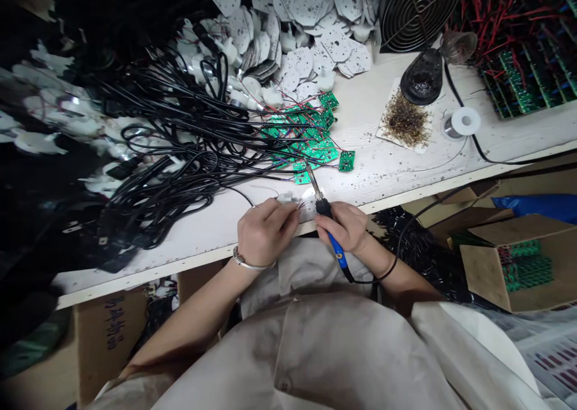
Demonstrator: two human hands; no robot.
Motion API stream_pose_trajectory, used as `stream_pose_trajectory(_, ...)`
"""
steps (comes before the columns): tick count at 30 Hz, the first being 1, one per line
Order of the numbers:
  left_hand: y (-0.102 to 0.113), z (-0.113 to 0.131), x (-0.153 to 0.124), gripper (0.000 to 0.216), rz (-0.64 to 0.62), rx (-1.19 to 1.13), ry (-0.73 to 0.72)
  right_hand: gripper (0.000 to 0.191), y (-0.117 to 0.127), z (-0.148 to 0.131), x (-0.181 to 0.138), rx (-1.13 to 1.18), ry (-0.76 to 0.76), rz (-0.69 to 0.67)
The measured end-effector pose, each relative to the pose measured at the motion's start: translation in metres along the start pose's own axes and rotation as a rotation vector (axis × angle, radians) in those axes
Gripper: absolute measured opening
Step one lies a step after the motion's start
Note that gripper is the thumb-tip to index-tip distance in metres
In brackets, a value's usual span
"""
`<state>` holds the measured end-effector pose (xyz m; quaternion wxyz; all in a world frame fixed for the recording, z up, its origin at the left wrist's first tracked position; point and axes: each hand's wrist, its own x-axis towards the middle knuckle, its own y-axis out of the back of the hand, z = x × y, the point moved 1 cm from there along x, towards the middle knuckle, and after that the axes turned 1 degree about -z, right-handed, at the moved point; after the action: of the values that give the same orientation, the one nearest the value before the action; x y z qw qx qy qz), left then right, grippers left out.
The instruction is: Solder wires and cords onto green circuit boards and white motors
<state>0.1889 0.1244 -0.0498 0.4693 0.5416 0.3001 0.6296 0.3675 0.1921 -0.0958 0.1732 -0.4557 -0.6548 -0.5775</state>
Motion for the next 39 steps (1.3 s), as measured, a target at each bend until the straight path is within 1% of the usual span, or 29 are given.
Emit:
stream_pose_trajectory(3,0.003,-0.002,0.0,0.018,-0.038,-0.01,0.017,0.018,-0.001,0.0,0.0,0.02,0.001,0.003)
stream_pose_trajectory(6,0.004,-0.001,0.002,0.015,-0.041,-0.049,0.009,0.019,-0.001,0.0,0.0,0.054,-0.023,0.006)
stream_pose_trajectory(12,-0.006,0.001,0.005,0.009,-0.091,-0.153,-0.109,0.022,0.001,-0.002,0.003,0.083,-0.065,-0.012)
stream_pose_trajectory(15,-0.01,-0.002,0.006,0.008,-0.111,-0.208,-0.108,0.023,0.007,-0.004,0.006,0.118,-0.117,-0.038)
stream_pose_trajectory(17,-0.01,-0.005,0.006,0.007,-0.119,-0.271,-0.084,0.023,0.013,-0.006,0.007,0.202,-0.212,-0.016)
stream_pose_trajectory(18,-0.01,-0.006,0.006,0.007,-0.123,-0.306,-0.07,0.023,0.017,-0.007,0.007,0.279,-0.298,0.012)
stream_pose_trajectory(22,-0.009,-0.011,0.009,0.01,-0.148,-0.374,-0.058,0.019,0.031,-0.01,-0.002,0.633,-0.756,0.189)
stream_pose_trajectory(24,-0.008,-0.013,0.011,0.011,-0.153,-0.371,-0.087,0.02,0.036,-0.009,-0.008,0.704,-0.871,0.243)
stream_pose_trajectory(25,-0.008,-0.014,0.012,0.01,-0.153,-0.37,-0.103,0.021,0.037,-0.008,-0.01,0.717,-0.889,0.245)
stream_pose_trajectory(27,-0.008,-0.016,0.014,0.01,-0.153,-0.367,-0.13,0.023,0.039,-0.005,-0.013,0.72,-0.903,0.199)
stream_pose_trajectory(29,-0.009,-0.018,0.014,0.01,-0.148,-0.354,-0.15,0.023,0.039,-0.003,-0.013,0.702,-0.885,0.137)
stream_pose_trajectory(31,-0.009,-0.018,0.014,0.01,-0.137,-0.344,-0.165,0.023,0.039,-0.003,-0.011,0.683,-0.863,0.107)
stream_pose_trajectory(39,-0.01,-0.019,0.013,0.009,-0.127,-0.347,-0.179,0.022,0.039,-0.004,-0.006,0.673,-0.867,0.076)
